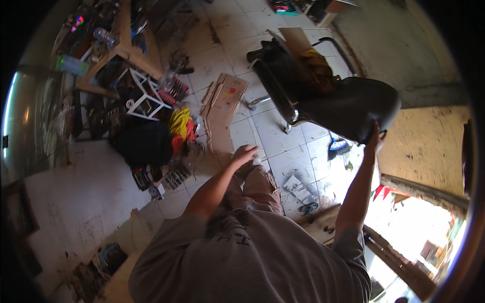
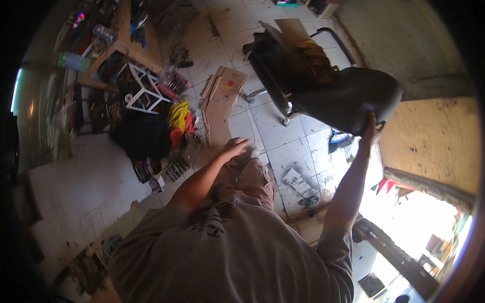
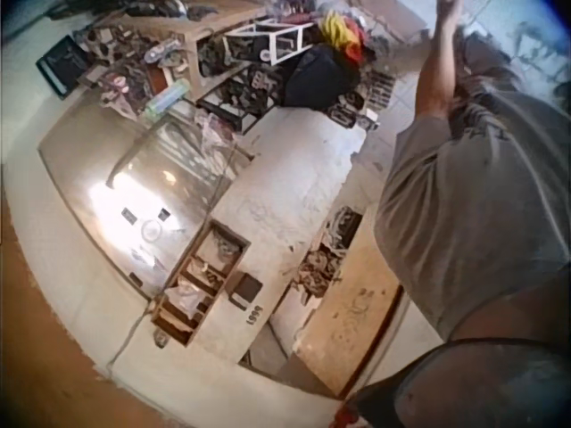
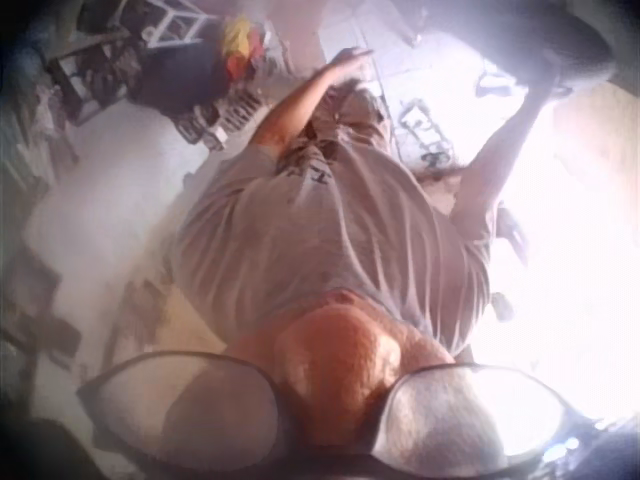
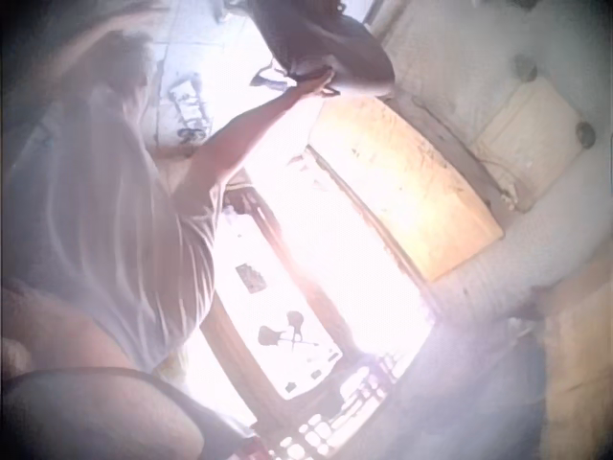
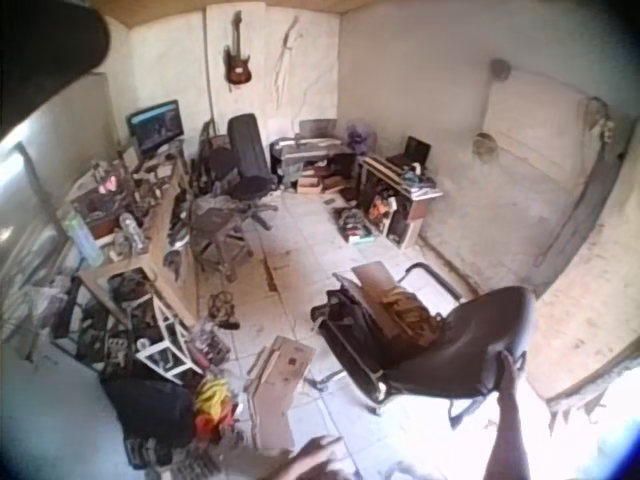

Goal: The person handles a shoe, moves a chair and cardboard, and sweeps the floor with a broom in a cluttered room.

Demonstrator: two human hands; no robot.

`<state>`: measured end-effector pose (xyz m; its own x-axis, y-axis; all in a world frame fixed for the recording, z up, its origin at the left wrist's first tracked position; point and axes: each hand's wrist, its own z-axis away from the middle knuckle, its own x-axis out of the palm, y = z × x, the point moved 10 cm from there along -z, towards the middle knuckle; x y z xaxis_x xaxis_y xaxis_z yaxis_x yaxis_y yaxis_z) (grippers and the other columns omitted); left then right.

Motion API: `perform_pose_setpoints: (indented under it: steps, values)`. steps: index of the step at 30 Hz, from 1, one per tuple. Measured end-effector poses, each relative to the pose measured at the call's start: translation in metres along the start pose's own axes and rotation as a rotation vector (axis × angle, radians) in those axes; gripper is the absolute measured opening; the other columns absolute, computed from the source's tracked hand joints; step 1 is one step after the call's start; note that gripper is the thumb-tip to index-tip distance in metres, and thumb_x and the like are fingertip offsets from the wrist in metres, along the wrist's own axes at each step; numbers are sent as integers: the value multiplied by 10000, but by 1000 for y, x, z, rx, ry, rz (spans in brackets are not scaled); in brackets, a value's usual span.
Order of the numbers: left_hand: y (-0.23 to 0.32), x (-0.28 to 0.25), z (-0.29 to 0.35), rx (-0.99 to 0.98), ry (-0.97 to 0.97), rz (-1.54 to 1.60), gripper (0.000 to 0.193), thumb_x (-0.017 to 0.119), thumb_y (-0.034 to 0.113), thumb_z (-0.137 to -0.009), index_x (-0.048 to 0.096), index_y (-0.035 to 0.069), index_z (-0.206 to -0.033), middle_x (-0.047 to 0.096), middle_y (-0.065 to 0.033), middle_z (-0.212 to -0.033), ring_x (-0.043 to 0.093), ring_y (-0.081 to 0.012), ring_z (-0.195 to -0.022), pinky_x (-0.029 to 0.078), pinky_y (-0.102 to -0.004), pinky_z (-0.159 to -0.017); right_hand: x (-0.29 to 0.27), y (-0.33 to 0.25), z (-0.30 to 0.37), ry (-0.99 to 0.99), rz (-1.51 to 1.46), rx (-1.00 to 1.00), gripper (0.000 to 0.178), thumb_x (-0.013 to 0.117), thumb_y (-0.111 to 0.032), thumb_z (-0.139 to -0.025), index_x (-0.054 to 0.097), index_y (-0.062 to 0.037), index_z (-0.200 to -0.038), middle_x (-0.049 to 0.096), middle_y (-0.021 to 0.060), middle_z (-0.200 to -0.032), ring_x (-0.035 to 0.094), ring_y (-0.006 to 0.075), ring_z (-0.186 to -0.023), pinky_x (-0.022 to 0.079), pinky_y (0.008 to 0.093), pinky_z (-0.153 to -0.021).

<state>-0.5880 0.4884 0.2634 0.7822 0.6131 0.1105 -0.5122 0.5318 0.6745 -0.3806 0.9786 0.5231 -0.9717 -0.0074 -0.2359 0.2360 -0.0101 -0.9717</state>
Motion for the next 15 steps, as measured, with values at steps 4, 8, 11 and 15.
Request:
perform_pose_setpoints:
  steps: [4,8,11,15]
  values:
    - [-159,-153,62,-135,483,-471,426,543,422,-880,671,35,-1003,684,-126,-923,642,-294,-832,482,-398,-769,48,34,-62,-211,-127,97,607,640,-392,-832,500,-42,-1308,557,179,-1247,580,296,-1077,504,391,-887]
    - [-305,-225,180,-526,832,-245,493,584,458,-812,675,20,-1020,654,-198,-1075,606,-371,-1029,463,-425,-913,-3,185,-116,-345,-24,-234,590,491,-420,-912,405,-42,-1356,489,141,-1308,465,256,-1199,371,431,-1017]
    - [-394,-216,203,-666,793,-217,444,586,434,-821,686,22,-952,655,-187,-1071,613,-362,-1007,478,-426,-888,-25,341,-48,-246,308,43,435,369,-353,-995,437,-39,-1288,514,96,-1143,515,216,-1018,404,347,-859]
    - [-368,-180,131,-539,709,-274,385,600,392,-832,676,26,-920,666,-170,-1006,626,-341,-958,485,-427,-863,107,462,212,-727,492,942,498,484,-478,-934,515,-81,-1232,614,83,-1016,601,220,-864,525,351,-708]
